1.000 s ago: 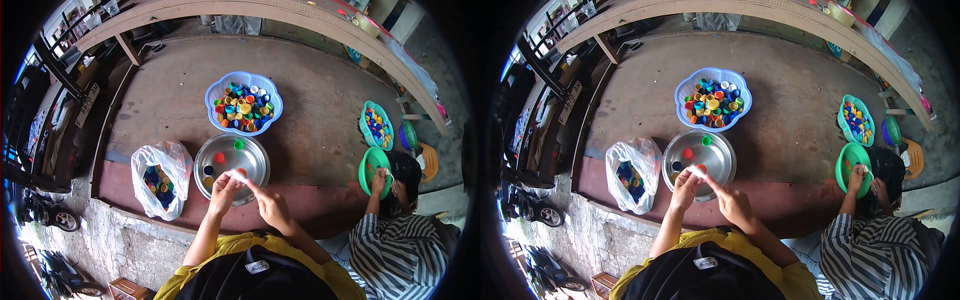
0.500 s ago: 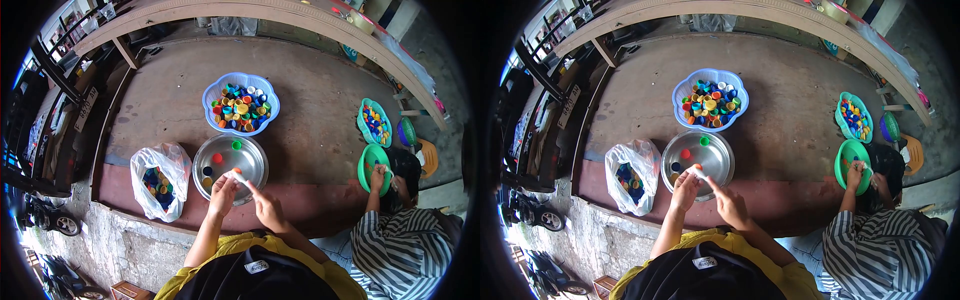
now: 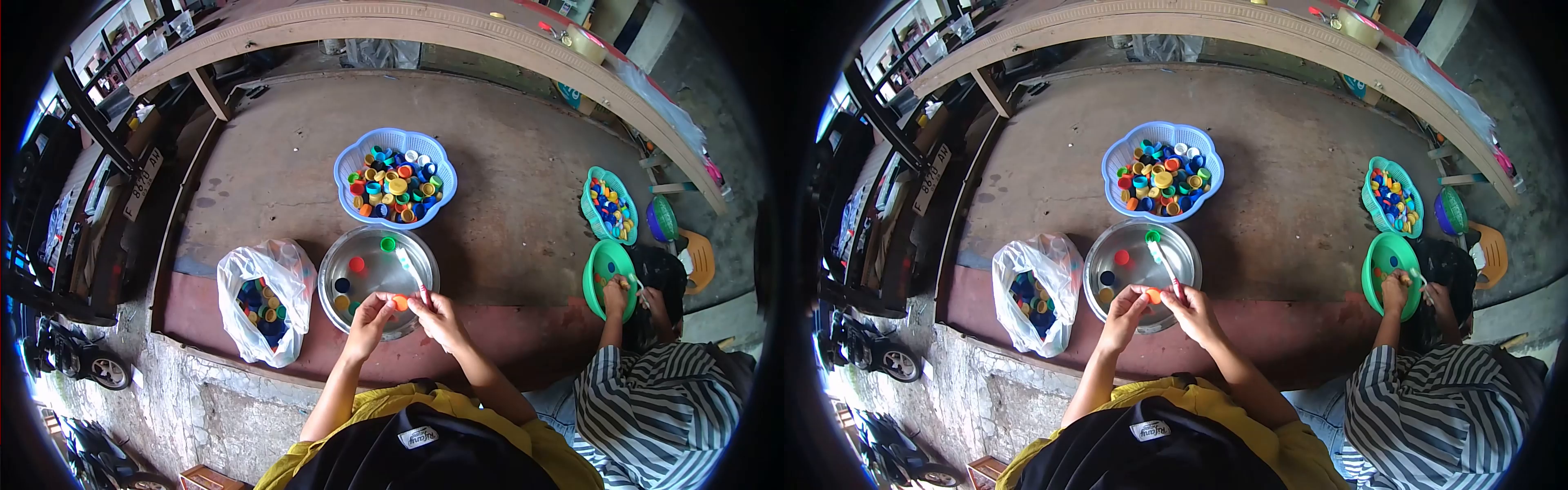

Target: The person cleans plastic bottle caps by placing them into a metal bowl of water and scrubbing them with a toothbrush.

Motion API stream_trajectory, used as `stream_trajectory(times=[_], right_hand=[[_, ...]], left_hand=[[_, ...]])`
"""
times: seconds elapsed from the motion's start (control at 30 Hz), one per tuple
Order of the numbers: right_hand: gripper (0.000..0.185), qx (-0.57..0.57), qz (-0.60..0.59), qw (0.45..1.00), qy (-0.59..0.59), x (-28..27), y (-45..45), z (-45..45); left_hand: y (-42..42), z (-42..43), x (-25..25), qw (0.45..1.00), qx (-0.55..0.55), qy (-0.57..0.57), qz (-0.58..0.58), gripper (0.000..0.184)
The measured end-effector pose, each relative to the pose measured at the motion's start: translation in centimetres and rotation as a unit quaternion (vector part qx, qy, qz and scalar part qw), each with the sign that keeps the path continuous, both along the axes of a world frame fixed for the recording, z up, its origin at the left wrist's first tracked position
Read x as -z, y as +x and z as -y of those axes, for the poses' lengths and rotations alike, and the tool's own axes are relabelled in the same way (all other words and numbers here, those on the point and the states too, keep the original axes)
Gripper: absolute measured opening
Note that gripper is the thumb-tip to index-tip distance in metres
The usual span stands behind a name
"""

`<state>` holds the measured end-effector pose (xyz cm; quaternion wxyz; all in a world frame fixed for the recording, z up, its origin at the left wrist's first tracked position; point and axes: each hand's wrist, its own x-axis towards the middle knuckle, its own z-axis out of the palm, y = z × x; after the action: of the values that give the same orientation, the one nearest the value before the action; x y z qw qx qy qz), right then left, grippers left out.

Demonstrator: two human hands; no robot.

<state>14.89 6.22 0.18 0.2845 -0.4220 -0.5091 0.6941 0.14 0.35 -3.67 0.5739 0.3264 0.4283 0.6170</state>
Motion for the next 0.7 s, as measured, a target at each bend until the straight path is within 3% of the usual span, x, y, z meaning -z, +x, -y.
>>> stream_trajectory(times=[0.03, 0.13, 0.23, 0.37, 0.43, 0.47, 0.53, 0.57, 0.6, 0.67, 0.7], right_hand=[[0.016, -0.007, -0.006, 1.000, -0.027, -0.1, 0.0, -0.1], [0.016, -0.001, -0.009, 1.000, -0.016, -0.2, -0.2, -0.1], [0.016, 0.010, -0.002, 0.998, -0.069, -0.2, -0.1, -0.2], [0.018, -0.009, -0.027, 0.997, -0.075, -0.2, -0.1, -0.1], [0.019, -0.012, -0.056, 0.998, -0.014, 0.5, -0.1, -0.3], [0.023, -0.003, -0.024, 0.999, -0.044, 0.5, 0.1, -0.5], [0.028, 0.035, -0.025, 0.993, 0.108, -0.2, -0.3, 0.2], [0.033, 0.054, -0.026, 0.981, 0.185, -0.3, -0.5, 0.4], [0.041, 0.004, 0.048, 0.964, 0.263, -0.3, 0.1, 0.5], [0.046, -0.032, 0.109, 0.884, 0.454, -0.6, 0.4, 1.2], [0.048, -0.121, 0.178, 0.870, 0.443, -1.0, 1.3, 1.6]], left_hand=[[-0.1, 0.0, 0.0, 1.000, 0.001, 0.004, -0.002, 0.014], [1.2, -0.2, -1.9, 0.966, -0.140, 0.036, -0.216, 0.021], [0.3, 0.1, -4.6, 0.871, -0.090, 0.139, -0.463, 0.029], [0.0, -0.2, -3.5, 0.867, -0.088, 0.153, -0.466, 0.035], [0.1, -0.5, -2.7, 0.919, -0.082, 0.119, -0.366, 0.030], [0.1, -0.7, -2.2, 0.941, -0.080, 0.102, -0.313, 0.027], [0.1, -1.1, -0.8, 0.988, -0.086, 0.080, -0.099, 0.023], [0.0, -1.4, -0.3, 0.994, -0.087, 0.070, 0.010, 0.021], [-0.2, -1.4, -0.1, 0.995, -0.082, 0.059, 0.026, 0.018], [-0.3, -1.6, 0.2, 0.987, -0.067, 0.065, 0.127, 0.018], [-0.4, -1.6, 0.4, 0.980, -0.060, 0.067, 0.176, 0.019]])
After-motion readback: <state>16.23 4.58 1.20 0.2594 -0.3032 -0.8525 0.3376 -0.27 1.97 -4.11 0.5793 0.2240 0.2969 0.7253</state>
